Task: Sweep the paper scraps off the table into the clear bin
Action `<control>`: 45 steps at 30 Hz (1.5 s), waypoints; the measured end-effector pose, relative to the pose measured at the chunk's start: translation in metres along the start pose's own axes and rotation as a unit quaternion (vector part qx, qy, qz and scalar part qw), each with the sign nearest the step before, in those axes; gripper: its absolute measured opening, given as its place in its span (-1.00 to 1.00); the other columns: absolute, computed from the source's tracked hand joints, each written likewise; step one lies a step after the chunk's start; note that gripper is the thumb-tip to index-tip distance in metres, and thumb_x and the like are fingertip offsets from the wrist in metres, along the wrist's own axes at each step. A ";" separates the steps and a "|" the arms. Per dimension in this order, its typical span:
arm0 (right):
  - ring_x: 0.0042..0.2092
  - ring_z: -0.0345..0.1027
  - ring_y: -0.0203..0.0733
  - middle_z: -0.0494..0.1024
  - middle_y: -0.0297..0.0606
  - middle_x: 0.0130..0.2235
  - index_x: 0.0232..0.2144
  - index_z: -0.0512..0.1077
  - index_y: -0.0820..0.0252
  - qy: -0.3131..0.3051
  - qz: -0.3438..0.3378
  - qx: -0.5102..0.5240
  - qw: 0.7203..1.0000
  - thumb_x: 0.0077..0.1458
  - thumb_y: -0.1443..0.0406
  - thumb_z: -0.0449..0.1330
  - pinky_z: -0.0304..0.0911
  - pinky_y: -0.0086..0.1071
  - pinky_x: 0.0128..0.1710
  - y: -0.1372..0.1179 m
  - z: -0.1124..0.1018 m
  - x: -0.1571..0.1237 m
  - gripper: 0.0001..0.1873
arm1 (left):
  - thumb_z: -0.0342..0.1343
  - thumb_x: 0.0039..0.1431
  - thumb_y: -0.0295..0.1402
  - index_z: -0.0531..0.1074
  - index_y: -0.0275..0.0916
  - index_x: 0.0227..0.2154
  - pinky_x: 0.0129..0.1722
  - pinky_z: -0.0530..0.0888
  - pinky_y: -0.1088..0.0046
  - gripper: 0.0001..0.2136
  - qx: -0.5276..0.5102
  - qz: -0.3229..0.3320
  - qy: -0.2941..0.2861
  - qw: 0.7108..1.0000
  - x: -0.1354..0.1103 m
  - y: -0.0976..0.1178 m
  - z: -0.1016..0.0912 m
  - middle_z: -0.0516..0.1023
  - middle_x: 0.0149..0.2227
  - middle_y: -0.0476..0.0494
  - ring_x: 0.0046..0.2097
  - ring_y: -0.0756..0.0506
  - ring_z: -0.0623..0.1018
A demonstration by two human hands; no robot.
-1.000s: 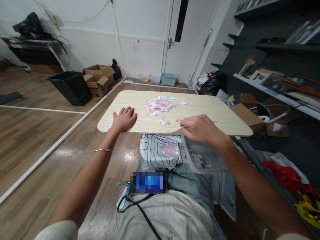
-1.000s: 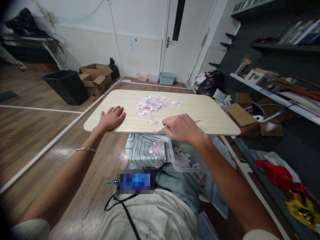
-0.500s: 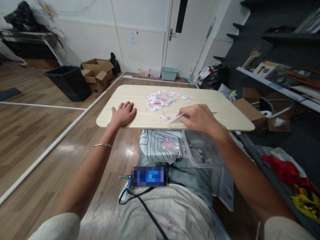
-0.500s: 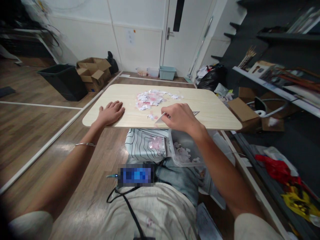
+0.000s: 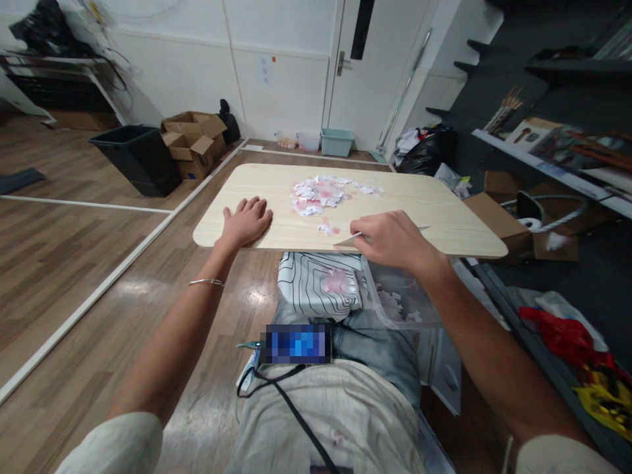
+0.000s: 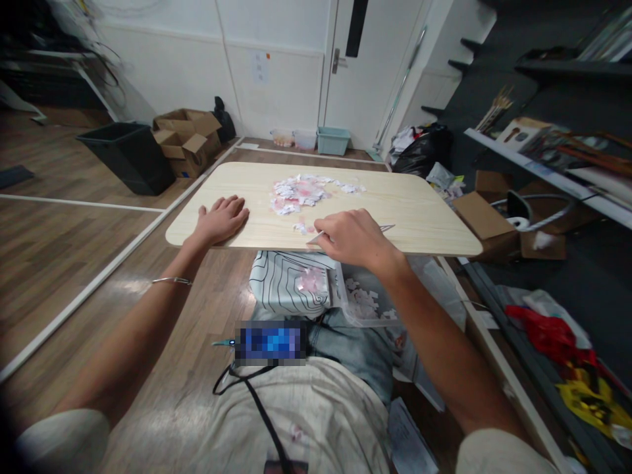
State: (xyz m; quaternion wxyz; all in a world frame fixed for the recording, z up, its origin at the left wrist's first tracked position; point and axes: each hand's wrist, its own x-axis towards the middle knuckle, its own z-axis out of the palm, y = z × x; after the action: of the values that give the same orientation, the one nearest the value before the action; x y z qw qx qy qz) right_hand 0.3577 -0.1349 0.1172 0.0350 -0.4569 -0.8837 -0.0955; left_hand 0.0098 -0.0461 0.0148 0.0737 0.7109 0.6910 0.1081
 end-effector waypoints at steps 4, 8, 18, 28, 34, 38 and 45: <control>-0.23 0.50 -0.08 0.83 -0.12 -0.21 -0.20 0.73 0.14 -0.002 -0.010 0.000 1.000 0.44 0.34 0.19 -0.07 -0.16 -0.21 0.001 -0.001 -0.003 -0.72 | -0.30 0.69 0.02 0.38 0.01 0.70 0.69 0.11 -0.68 -0.28 -0.008 0.001 -0.001 1.000 0.002 -0.003 0.001 0.25 0.83 -0.27 0.81 -0.55 0.17; -0.24 0.48 -0.08 0.82 -0.13 -0.23 -0.25 0.71 0.12 -0.004 -0.017 0.010 1.000 0.43 0.34 0.17 -0.06 -0.16 -0.22 0.003 -0.007 -0.005 -0.71 | -0.32 0.68 0.03 0.36 -0.04 0.70 0.68 0.13 -0.70 -0.26 -0.004 0.001 -0.006 1.000 0.002 -0.003 0.002 0.21 0.84 -0.31 0.81 -0.57 0.16; -0.22 0.52 -0.08 0.85 -0.10 -0.19 -0.26 0.69 0.12 0.002 -0.006 0.019 1.000 0.45 0.31 0.17 -0.02 -0.18 -0.21 0.007 -0.009 -0.002 -0.71 | -0.34 0.68 0.04 0.36 -0.07 0.70 0.69 0.14 -0.66 -0.25 0.002 -0.005 -0.008 1.000 0.001 -0.001 0.001 0.18 0.85 -0.32 0.82 -0.54 0.16; -0.22 0.54 -0.04 0.86 -0.08 -0.18 -0.19 0.77 0.13 -0.014 0.043 0.006 0.999 0.38 0.28 0.22 -0.01 -0.18 -0.21 0.013 -0.009 -0.004 -0.73 | -0.32 0.68 0.03 0.34 -0.02 0.71 0.68 0.10 -0.69 -0.27 -0.007 0.001 -0.011 1.000 -0.001 0.000 -0.002 0.20 0.84 -0.30 0.82 -0.54 0.15; -0.21 0.55 0.00 0.86 -0.10 -0.20 -0.17 0.81 0.09 -0.007 0.062 0.000 0.998 0.34 0.27 0.24 0.02 -0.18 -0.20 0.025 -0.007 -0.013 -0.71 | -0.31 0.67 0.04 0.35 0.04 0.70 0.68 0.13 -0.69 -0.28 -0.006 0.000 -0.009 1.000 0.000 -0.001 -0.001 0.22 0.84 -0.28 0.81 -0.55 0.17; -0.20 0.58 0.04 0.85 -0.08 -0.22 -0.21 0.81 0.10 -0.017 0.096 -0.016 0.995 0.32 0.27 0.24 0.05 -0.17 -0.18 0.038 -0.008 -0.021 -0.70 | -0.30 0.67 0.03 0.36 0.05 0.70 0.68 0.11 -0.69 -0.28 -0.012 0.000 -0.005 1.000 0.000 -0.001 0.000 0.23 0.83 -0.28 0.81 -0.56 0.17; -0.22 0.59 0.09 0.83 -0.07 -0.26 -0.18 0.85 0.08 -0.009 0.138 -0.033 0.990 0.29 0.20 0.25 0.12 -0.16 -0.19 0.071 -0.005 -0.038 -0.67 | -0.29 0.65 0.03 0.37 0.01 0.69 0.68 0.10 -0.70 -0.27 -0.017 0.003 -0.004 1.000 -0.001 0.000 0.000 0.24 0.83 -0.30 0.80 -0.57 0.18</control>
State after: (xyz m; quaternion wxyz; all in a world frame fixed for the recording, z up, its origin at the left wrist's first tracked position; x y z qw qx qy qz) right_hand 0.4375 -0.1257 0.1262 0.0246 -0.5765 -0.8086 -0.1151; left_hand 0.0093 -0.0467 0.0151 0.0886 0.7119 0.6868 0.1169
